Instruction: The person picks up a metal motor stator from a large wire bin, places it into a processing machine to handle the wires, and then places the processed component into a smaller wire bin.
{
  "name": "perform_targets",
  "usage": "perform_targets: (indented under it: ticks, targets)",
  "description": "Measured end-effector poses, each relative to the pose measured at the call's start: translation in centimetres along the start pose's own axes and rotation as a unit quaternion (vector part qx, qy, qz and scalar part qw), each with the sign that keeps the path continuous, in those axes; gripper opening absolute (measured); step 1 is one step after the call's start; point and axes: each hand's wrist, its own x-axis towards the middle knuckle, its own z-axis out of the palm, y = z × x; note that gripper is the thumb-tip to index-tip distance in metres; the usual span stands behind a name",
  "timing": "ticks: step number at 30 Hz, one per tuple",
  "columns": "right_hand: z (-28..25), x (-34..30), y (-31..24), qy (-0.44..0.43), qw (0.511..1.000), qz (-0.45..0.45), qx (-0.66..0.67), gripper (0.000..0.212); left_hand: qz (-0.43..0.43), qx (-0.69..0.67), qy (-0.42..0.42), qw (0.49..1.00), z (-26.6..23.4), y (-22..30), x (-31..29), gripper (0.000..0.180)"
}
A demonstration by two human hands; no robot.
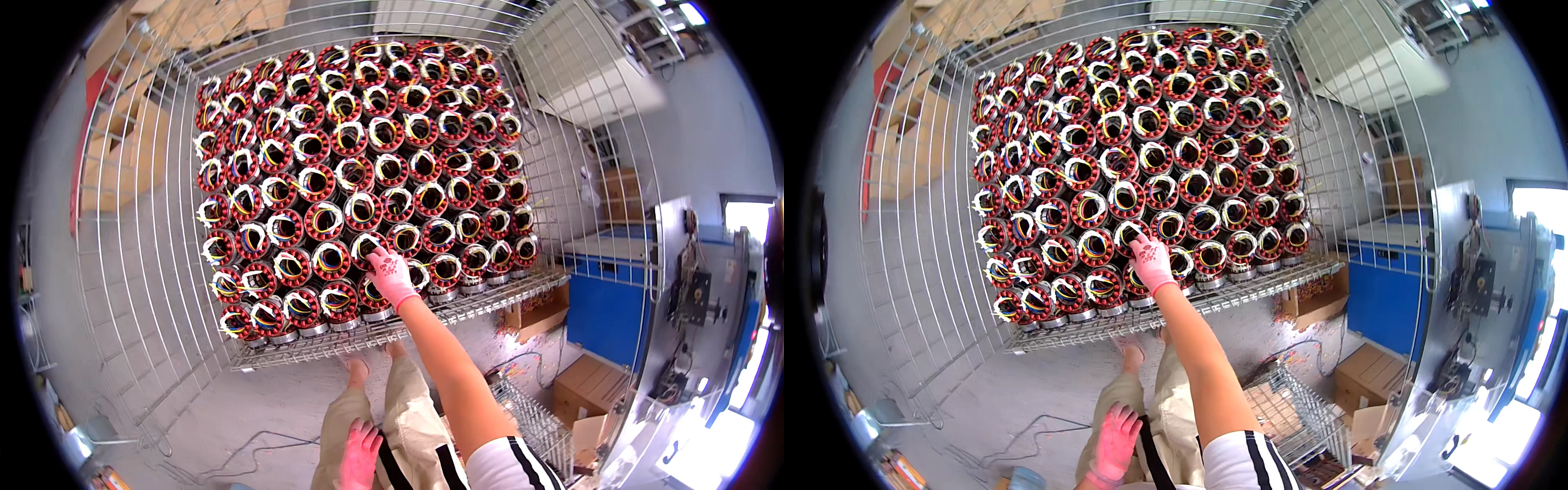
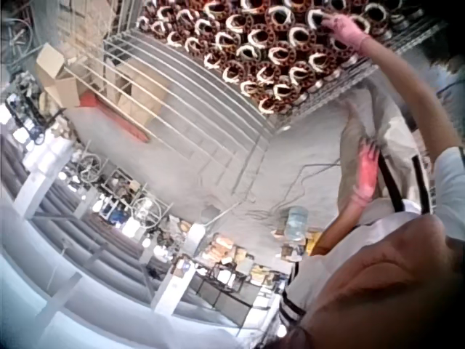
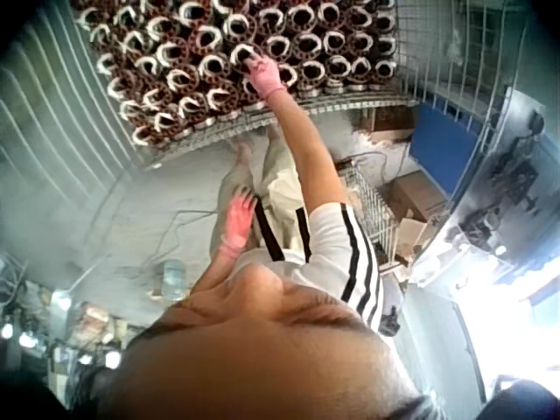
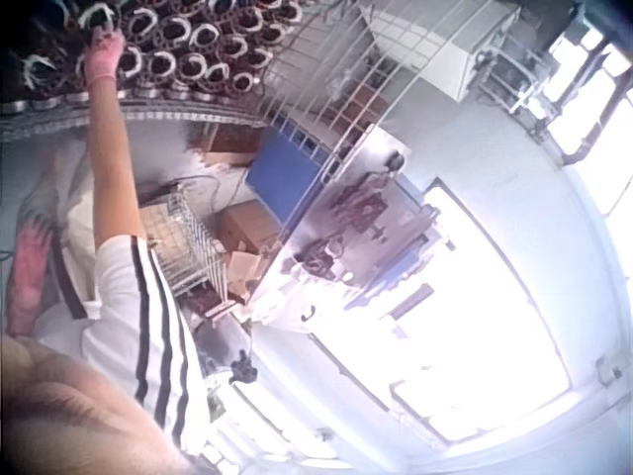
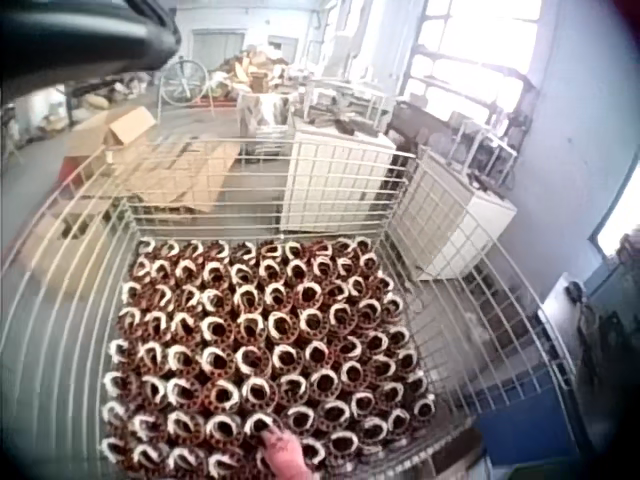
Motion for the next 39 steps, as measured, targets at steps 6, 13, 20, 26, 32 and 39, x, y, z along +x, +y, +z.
perform_targets:
  ticks: [6,13,20,26,32,39]
  targets:
    - [-8.0,-8.2,2.7,0.193,0.948,0.067,0.245,0.028,-0.014,0.139,-0.066,0.988,4.7,3.2,-1.1,0.047]
    - [-9.2,-42.6,13.9,0.489,0.684,0.458,0.288,0.018,0.062,0.555,-0.228,0.797,10.2,2.5,2.5,0.057]
    - [4.5,-85.2,2.0,0.549,0.202,0.810,0.036,0.035,-0.044,0.679,-0.356,0.640,17.3,-11.1,2.0,0.062]
    - [26.0,-90.2,-8.9,0.400,0.107,0.847,0.332,0.041,0.010,0.783,-0.509,0.359,17.6,-32.7,1.1,0.069]
    - [26.6,-85.8,2.1,0.349,0.200,0.760,0.511,0.046,0.174,0.769,-0.574,0.222,12.0,-53.9,-0.1,0.077]
    - [32.1,-89.4,21.6,0.385,0.236,0.778,0.436,0.053,0.272,0.816,-0.457,0.228,6.5,-63.3,1.1,0.077]
